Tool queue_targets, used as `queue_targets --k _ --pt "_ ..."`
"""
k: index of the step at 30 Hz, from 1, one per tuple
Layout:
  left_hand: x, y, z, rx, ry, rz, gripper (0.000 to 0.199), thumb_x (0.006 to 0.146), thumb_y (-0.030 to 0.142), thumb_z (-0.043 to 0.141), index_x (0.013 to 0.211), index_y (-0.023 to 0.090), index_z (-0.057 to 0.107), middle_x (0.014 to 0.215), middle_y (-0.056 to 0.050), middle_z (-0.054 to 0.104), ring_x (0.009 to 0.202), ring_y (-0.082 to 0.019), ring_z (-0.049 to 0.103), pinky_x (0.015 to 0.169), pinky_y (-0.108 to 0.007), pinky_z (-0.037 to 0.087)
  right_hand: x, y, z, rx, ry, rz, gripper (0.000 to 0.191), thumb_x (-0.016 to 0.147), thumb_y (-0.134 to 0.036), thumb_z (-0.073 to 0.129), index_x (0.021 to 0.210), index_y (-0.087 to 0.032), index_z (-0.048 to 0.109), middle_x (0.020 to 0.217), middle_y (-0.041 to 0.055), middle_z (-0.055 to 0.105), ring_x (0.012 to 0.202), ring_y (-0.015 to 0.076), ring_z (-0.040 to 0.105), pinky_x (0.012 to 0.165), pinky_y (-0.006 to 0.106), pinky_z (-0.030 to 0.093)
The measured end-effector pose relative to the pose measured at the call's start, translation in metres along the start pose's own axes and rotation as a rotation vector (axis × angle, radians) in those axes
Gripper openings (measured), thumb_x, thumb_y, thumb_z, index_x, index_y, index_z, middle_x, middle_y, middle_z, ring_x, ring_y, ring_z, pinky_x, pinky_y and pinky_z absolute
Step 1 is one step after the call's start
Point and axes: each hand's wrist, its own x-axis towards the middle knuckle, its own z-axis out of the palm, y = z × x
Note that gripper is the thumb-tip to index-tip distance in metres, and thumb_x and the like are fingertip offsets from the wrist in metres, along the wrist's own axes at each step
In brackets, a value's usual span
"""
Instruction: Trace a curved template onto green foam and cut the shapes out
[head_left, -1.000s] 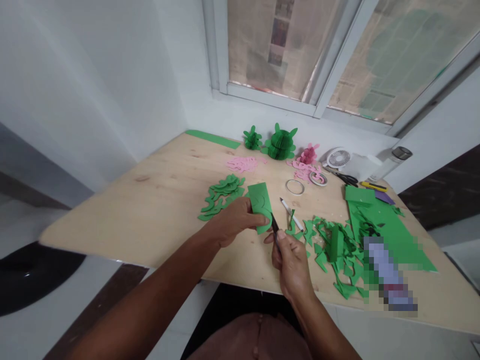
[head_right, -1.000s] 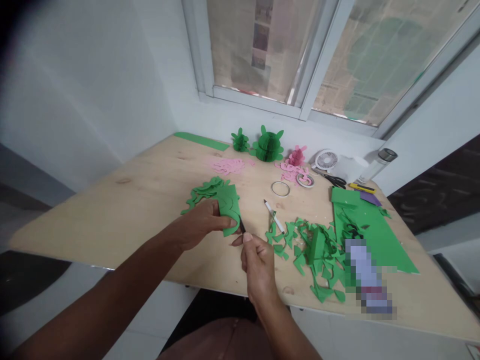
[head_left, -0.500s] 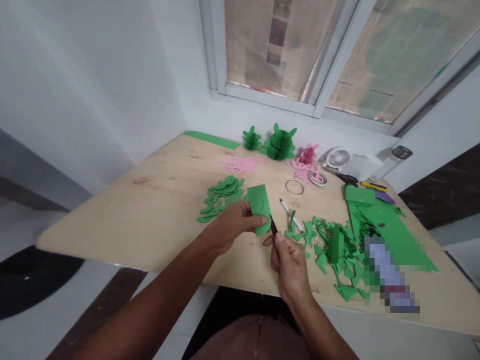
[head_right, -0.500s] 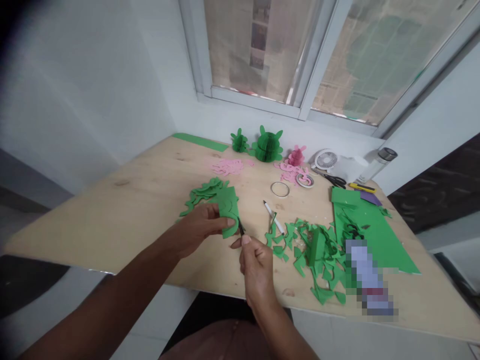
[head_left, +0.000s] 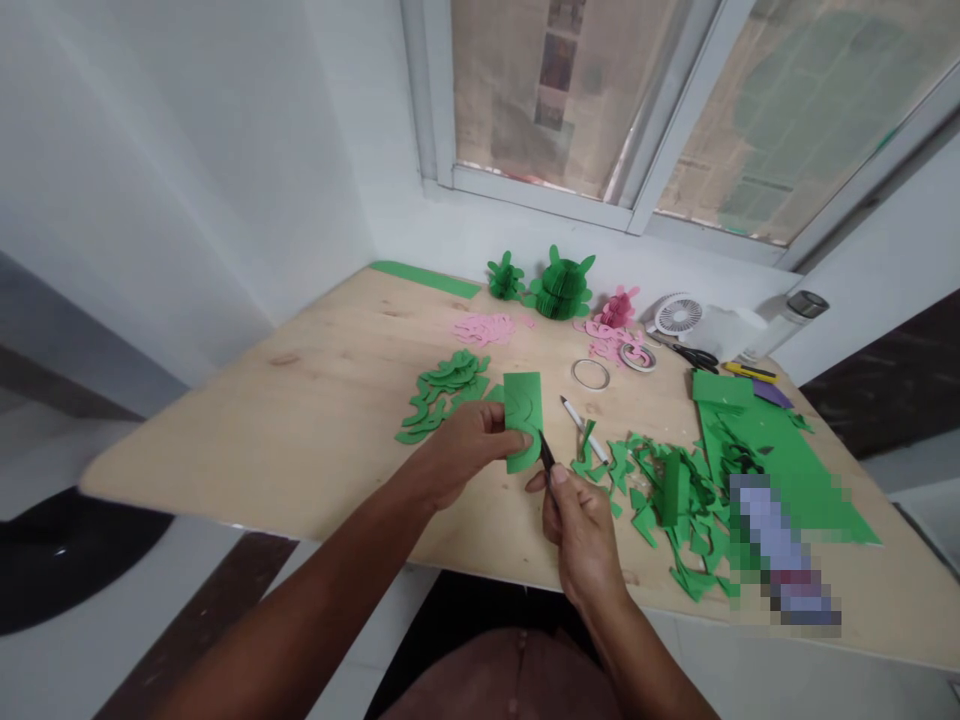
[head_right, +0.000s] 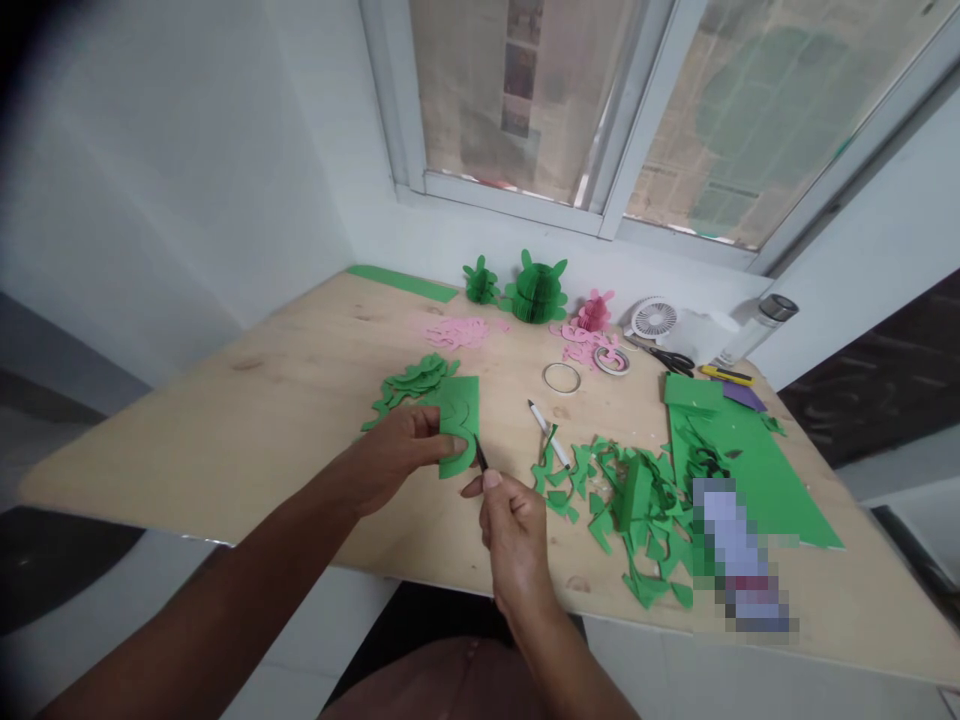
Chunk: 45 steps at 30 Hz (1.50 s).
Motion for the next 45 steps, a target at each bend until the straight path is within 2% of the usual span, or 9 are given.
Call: queue_targets --k 18,26,35,45 --pt "0.003 0.008 -0.005 0.124 -0.104 -0.006 0.01 0.062 0.024 0.063 0.058 0.015 0.062 0.058 0.002 0.058 0.058 -0.011 0.048 0.059 -0.026 0.036 0.0 -0.004 -0.002 -0.048 -0.014 -0.018 0.046 0.079 -0.056 0.056 0.064 -0.013 0.066 0.041 -0.0094 0.026 0.038 0.0059 0.018 0.038 0.021 0.014" --pt "0.007 0.006 -0.009 0.112 -0.163 -0.017 0.006 0.062 0.018 0.061 0.059 0.015 0.064 0.057 0.003 0.059 0.058 -0.011 0.05 0.059 -0.024 0.037 0.003 -0.003 -0.007 -0.08 -0.044 -0.031 0.047 0.08 -0.056 0.056 0.066 -0.013 0.068 0.041 -0.009 0.027 0.038 0.006 0.018 0.038 0.021 0.013" --pt "0.008 0.012 -0.009 0.147 -0.167 -0.048 0.004 0.061 0.019 0.062 0.059 0.016 0.064 0.058 0.002 0.061 0.059 -0.013 0.054 0.06 -0.025 0.04 0.005 -0.001 -0.011 -0.108 -0.054 -0.017 0.048 0.078 -0.057 0.056 0.065 -0.013 0.069 0.04 -0.0087 0.026 0.038 0.0061 0.018 0.037 0.021 0.013" --pt "0.008 0.015 -0.008 0.211 -0.194 -0.054 0.007 0.062 0.022 0.064 0.059 0.016 0.063 0.057 0.002 0.06 0.056 -0.012 0.052 0.057 -0.025 0.039 0.006 -0.005 -0.014 -0.105 -0.091 -0.022 0.047 0.08 -0.056 0.056 0.066 -0.013 0.069 0.041 -0.0087 0.026 0.038 0.006 0.019 0.038 0.021 0.013"
